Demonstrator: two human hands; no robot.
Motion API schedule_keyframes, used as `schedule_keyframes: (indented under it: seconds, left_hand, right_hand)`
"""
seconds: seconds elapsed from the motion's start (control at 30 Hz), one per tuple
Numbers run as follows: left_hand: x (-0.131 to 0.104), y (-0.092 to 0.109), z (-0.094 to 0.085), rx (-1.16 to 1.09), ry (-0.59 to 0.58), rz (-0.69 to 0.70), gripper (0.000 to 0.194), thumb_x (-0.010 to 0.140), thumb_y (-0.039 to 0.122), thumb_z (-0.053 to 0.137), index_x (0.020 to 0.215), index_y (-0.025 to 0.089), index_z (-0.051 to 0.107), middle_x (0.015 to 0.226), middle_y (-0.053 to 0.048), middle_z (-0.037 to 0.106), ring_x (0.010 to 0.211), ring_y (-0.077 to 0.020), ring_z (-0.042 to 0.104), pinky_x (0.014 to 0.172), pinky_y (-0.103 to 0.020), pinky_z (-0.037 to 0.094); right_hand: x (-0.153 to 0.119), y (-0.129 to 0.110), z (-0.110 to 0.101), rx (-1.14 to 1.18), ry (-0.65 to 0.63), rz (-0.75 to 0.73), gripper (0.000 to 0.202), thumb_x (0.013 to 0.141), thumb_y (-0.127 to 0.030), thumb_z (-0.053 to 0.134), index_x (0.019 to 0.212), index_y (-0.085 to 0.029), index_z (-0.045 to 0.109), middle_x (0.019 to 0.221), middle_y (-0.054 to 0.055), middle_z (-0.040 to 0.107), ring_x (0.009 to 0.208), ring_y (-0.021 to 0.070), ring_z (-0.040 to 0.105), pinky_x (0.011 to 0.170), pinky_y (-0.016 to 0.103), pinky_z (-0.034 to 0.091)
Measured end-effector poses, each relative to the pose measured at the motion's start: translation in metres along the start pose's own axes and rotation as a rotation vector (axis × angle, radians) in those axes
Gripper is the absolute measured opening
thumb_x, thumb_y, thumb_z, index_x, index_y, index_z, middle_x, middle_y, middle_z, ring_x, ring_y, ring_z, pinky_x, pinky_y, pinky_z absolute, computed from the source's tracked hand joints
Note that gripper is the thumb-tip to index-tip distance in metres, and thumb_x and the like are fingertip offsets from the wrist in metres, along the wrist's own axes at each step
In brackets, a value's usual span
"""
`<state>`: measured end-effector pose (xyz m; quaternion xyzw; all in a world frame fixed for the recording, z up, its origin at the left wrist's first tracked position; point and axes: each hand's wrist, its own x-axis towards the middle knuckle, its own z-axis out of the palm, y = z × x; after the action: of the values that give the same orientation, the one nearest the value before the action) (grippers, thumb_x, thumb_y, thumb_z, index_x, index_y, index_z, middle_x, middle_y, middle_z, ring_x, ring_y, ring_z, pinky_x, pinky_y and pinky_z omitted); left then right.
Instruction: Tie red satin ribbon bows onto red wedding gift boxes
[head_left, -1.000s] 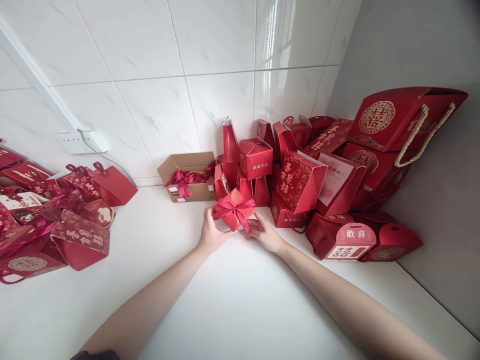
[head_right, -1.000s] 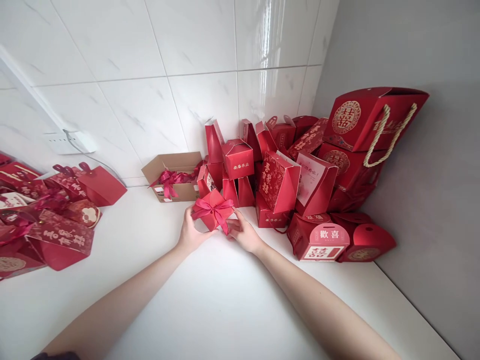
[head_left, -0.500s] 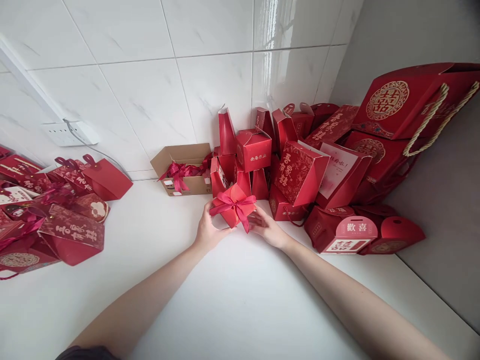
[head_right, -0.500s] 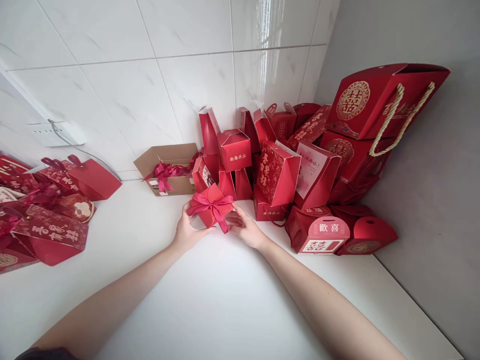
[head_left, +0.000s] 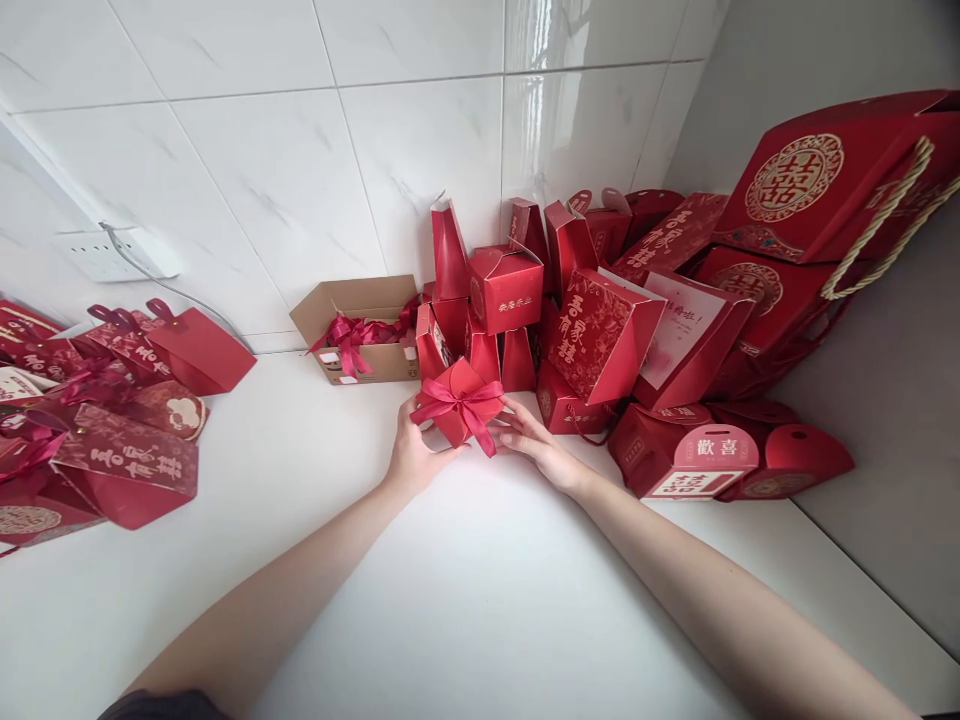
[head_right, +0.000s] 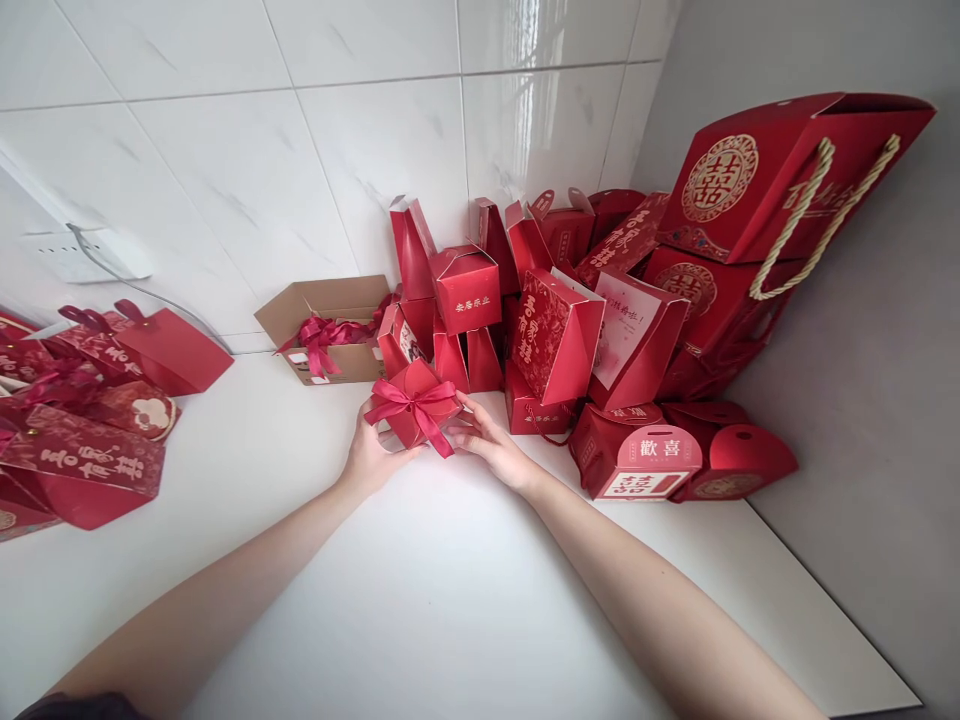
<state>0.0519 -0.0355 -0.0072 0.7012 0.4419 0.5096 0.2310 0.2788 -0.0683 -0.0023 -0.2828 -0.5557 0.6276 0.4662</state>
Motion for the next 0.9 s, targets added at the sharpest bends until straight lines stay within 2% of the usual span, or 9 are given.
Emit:
schedule_keyframes:
  seconds: [0.13,0.3,0.47,0.57,0.67,0.8,0.9]
  left_hand:
    - [-0.001,0.003,0.000,0.050,0.014,0.045,0.089,0.058,0.029,0.088,0.133,0.026,0.039,0.137,-0.013,0.046,0.127,-0.0332,0.050,0.095,-0.048,0.054]
    - [-0.001,0.013,-0.001,-0.021,0.004,0.015,0.100,0.061,0.028,0.085,0.143,0.028,0.027,0.148,-0.015,0.039,0.134,-0.0317,0.045,0.097,-0.044,0.053]
    - [0.002,0.009,-0.006,-0.198,-0.027,-0.096,0.083,0.069,0.036,0.080,0.139,0.027,0.035,0.138,-0.012,0.051,0.129,-0.0291,0.050,0.092,-0.042,0.054]
    - [0.004,0.001,-0.006,-0.370,-0.123,-0.173,0.067,0.078,0.048,0.070,0.134,0.022,0.043,0.131,-0.014,0.058,0.119,-0.0293,0.058,0.091,-0.042,0.052]
    - [0.005,-0.002,-0.005,-0.424,-0.189,-0.187,0.053,0.087,0.054,0.057,0.125,0.018,0.053,0.127,-0.014,0.061,0.118,-0.0298,0.058,0.097,-0.043,0.048]
    - [0.004,0.001,-0.004,-0.378,-0.235,-0.179,0.046,0.093,0.050,0.050,0.126,0.019,0.054,0.131,-0.011,0.059,0.123,-0.0278,0.055,0.102,-0.042,0.044]
    - [0.003,0.003,-0.005,-0.352,-0.242,-0.173,0.046,0.092,0.050,0.052,0.128,0.019,0.053,0.132,-0.010,0.059,0.121,-0.0272,0.055,0.101,-0.040,0.044]
  right_hand:
    - [-0.001,-0.004,0.002,0.010,-0.011,-0.009,0.064,0.089,-0.035,0.058,0.148,-0.035,0.032,0.155,0.006,0.036,0.129,0.0248,0.052,0.103,0.043,0.046]
    - [0.001,-0.003,0.000,0.045,0.026,0.035,0.068,0.085,-0.028,0.061,0.147,-0.034,0.035,0.149,0.006,0.045,0.125,0.0249,0.056,0.103,0.044,0.045]
    - [0.000,-0.004,0.003,0.055,0.038,-0.021,0.062,0.088,-0.030,0.061,0.146,-0.032,0.039,0.152,0.003,0.043,0.137,0.0238,0.044,0.113,0.043,0.036]
    - [-0.002,-0.008,0.006,0.074,0.017,-0.045,0.076,0.088,-0.034,0.064,0.153,-0.035,0.024,0.152,0.002,0.043,0.140,0.0215,0.041,0.119,0.043,0.028]
    - [-0.003,-0.008,0.005,0.078,-0.007,-0.037,0.090,0.087,-0.036,0.066,0.156,-0.035,0.008,0.151,0.003,0.044,0.139,0.0216,0.042,0.119,0.045,0.027]
    - [-0.004,-0.006,0.003,0.087,-0.036,0.004,0.098,0.086,-0.038,0.069,0.156,-0.034,0.000,0.152,0.006,0.044,0.137,0.0229,0.045,0.116,0.045,0.033]
    - [-0.003,-0.007,0.005,0.094,-0.042,0.007,0.106,0.081,-0.036,0.073,0.156,-0.034,-0.002,0.151,0.006,0.045,0.136,0.0237,0.046,0.115,0.045,0.035]
